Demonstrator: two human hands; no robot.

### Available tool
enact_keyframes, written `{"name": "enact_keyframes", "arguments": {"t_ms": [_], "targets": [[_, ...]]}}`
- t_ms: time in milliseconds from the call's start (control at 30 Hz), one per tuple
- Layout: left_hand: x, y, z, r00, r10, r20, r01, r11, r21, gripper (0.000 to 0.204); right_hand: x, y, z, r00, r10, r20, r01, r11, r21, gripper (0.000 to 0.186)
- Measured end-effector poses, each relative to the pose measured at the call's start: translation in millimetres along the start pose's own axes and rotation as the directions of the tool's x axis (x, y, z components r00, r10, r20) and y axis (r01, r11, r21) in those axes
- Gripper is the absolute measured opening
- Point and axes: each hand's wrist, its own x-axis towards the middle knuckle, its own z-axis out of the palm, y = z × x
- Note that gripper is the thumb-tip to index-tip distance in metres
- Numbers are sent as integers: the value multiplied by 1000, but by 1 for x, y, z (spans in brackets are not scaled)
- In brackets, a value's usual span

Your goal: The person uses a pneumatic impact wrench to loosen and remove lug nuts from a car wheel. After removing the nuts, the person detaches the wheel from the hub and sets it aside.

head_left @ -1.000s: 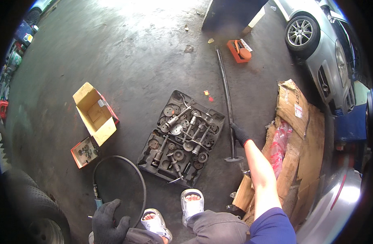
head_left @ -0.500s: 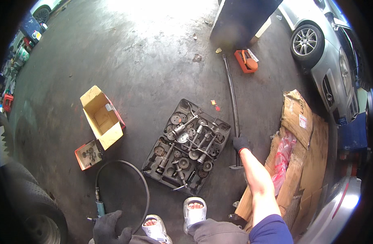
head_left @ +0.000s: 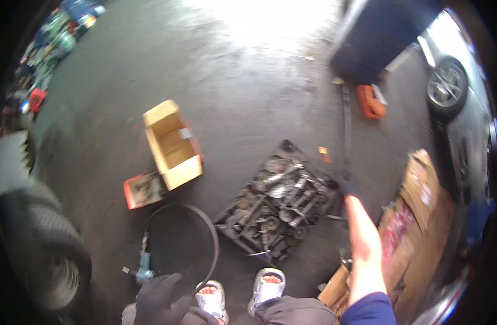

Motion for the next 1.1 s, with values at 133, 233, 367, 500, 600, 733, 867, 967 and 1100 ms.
{"name": "enact_keyframes", "arguments": {"t_ms": [133, 233, 367, 500, 600, 733, 867, 967, 1100], "targets": [[-4, -10, -3, 991, -72, 115, 97, 968, -232, 48, -7, 43, -17, 916, -304, 264, 339, 935, -101, 63], [-13, -9, -3, 992, -72, 102, 99, 955, -281, 51, -42, 69, -27, 944, -330, 16, 330, 940, -81, 51], [-23, -5, -9, 999, 2, -50, -16, 956, -292, 55, -154, 17, -25, 881, -447, -153, 470, 864, 182, 43], [-40, 9, -26, 996, -62, -66, 30, 918, -396, 56, -273, -118, -41, 677, -658, 330, 382, 697, 606, 46], [-55, 21, -44, 979, -87, -183, 6, 915, -404, 37, -325, -232, -52, 352, -837, 419, 684, 536, 496, 46], [-90, 34, -68, 951, -82, -299, -2, 963, -270, 20, -378, -363, -39, -8, -917, 399, 803, 232, 549, 40], [-144, 49, -82, 909, -229, -349, 127, 948, -291, 25, -452, -449, -14, -216, -917, 335, 770, 51, 636, 48], [-186, 58, -84, 864, -348, -365, 233, 917, -323, 26, -524, -473, 2, -379, -883, 277, 684, -66, 726, 47], [-234, 64, -72, 760, -485, -433, 367, 869, -330, 22, -610, -460, 3, -690, -628, 360, 553, -136, 822, 47]]}}
